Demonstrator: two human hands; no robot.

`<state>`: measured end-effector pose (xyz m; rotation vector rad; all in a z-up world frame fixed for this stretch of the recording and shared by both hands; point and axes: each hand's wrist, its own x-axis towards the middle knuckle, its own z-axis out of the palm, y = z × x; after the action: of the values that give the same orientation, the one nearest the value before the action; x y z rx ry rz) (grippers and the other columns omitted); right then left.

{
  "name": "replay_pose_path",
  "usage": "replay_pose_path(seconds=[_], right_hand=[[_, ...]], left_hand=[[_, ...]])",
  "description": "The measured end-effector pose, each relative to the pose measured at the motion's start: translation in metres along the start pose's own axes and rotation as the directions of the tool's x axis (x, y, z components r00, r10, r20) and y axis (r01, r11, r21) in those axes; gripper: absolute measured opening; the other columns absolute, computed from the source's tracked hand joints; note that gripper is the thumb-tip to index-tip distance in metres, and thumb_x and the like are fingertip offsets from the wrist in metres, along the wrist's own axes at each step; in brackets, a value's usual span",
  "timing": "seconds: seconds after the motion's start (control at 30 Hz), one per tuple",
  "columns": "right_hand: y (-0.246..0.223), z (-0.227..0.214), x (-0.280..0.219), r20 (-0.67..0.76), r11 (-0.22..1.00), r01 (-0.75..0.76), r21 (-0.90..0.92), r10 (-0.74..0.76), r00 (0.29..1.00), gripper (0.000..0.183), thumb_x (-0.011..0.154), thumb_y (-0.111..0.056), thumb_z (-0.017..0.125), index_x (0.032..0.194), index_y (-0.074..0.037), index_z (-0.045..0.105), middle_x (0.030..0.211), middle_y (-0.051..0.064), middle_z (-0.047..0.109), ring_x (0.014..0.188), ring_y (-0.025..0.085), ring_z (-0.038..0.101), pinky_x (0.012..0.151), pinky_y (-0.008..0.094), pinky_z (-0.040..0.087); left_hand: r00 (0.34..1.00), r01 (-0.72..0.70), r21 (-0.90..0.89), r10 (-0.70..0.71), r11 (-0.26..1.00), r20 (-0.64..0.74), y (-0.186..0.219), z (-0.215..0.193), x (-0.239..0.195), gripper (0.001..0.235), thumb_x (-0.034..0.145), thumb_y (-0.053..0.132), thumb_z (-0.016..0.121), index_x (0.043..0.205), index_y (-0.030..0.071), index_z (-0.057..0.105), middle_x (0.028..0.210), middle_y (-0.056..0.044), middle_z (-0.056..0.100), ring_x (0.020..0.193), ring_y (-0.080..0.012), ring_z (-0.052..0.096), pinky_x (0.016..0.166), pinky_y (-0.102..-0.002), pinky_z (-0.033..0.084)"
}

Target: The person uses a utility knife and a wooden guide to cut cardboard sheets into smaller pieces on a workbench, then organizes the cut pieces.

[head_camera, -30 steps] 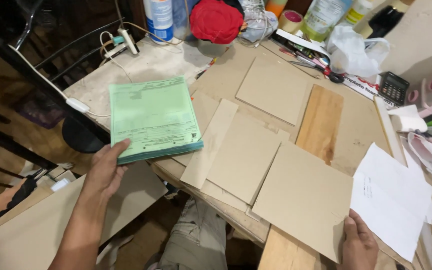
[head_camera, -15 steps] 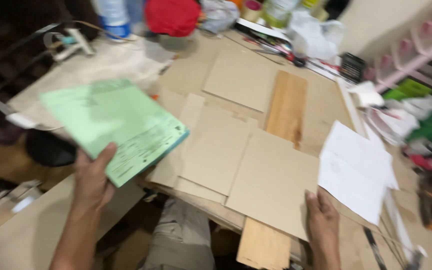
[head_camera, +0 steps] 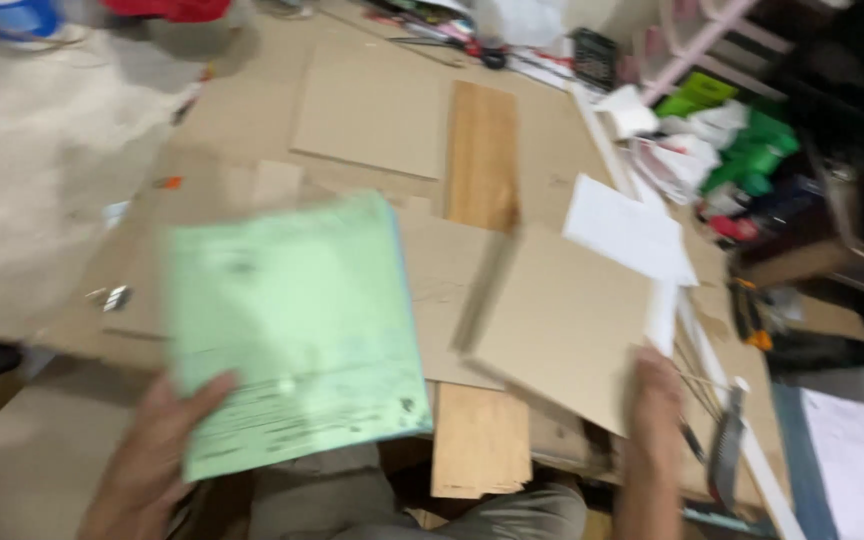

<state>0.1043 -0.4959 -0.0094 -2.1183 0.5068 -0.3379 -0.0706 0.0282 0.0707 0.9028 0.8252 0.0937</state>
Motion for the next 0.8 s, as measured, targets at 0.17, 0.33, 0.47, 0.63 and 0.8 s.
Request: replay_pose_path(seconds=[0.17,0.33,0.47,0.63,0.8], right_hand=[[-0.134,-0.012,-0.097,0.003,0.973,0.112,0.204,-0.115,0.993,0.045,0.104,-0.023,0.047,0.146,-0.011,0.059,0.138,0.003,0.064,0.122,0.011,0.058,0.099,0.023,0.046],[-0.172,0.057,-0.137,0.257,0.988,0.079,0.136,-0.112,0.96,0.046,0.102,-0.031,0.054,0.139,-0.005,0.062,0.141,0.008,0.063,0.134,0.019,0.054,0.115,0.036,0.038],[-0.18,0.112,-0.167,0.44,0.999,0.041,0.025,-0.048,0.897,0.059,0.096,-0.041,0.054,0.146,-0.01,0.059,0.134,0.009,0.069,0.129,0.015,0.06,0.112,0.03,0.041],[-0.224,0.126,-0.213,0.462,0.989,-0.091,0.119,0.026,0.886,0.066,0.088,-0.034,0.066,0.143,0.001,0.057,0.145,0.015,0.062,0.135,0.021,0.057,0.112,0.032,0.046],[-0.197,0.136,-0.2,0.443,0.989,0.08,-0.127,-0.016,0.896,0.069,0.086,-0.05,0.064,0.143,-0.011,0.063,0.13,0.009,0.067,0.126,0.023,0.06,0.111,0.035,0.044]], left_hand=[[0.956,-0.278,0.264,0.24,0.924,0.168,-0.009,0.003,0.002,0.102,0.074,0.013,0.073,0.163,0.02,0.025,0.164,-0.001,0.042,0.14,-0.0119,0.047,0.111,-0.03,0.04],[0.742,-0.615,0.512,0.66,0.599,0.119,-0.054,-0.021,0.039,0.044,0.095,0.03,0.064,0.132,0.007,0.069,0.134,-0.009,0.057,0.124,-0.017,0.062,0.102,-0.028,0.052],[0.799,-0.547,0.548,0.59,0.633,0.115,-0.031,-0.019,0.002,0.056,0.098,0.049,0.046,0.131,0.012,0.072,0.133,-0.005,0.064,0.128,-0.0187,0.061,0.106,-0.032,0.046],[0.873,-0.435,0.638,0.47,0.635,0.128,-0.037,-0.016,-0.004,0.069,0.092,0.053,0.054,0.148,0.012,0.056,0.144,-0.002,0.057,0.135,-0.0177,0.055,0.107,-0.034,0.047],[0.883,-0.432,0.643,0.443,0.632,0.157,-0.04,-0.018,-0.002,0.07,0.095,0.053,0.049,0.153,0.013,0.049,0.143,-0.003,0.056,0.137,-0.0195,0.053,0.11,-0.037,0.045]])
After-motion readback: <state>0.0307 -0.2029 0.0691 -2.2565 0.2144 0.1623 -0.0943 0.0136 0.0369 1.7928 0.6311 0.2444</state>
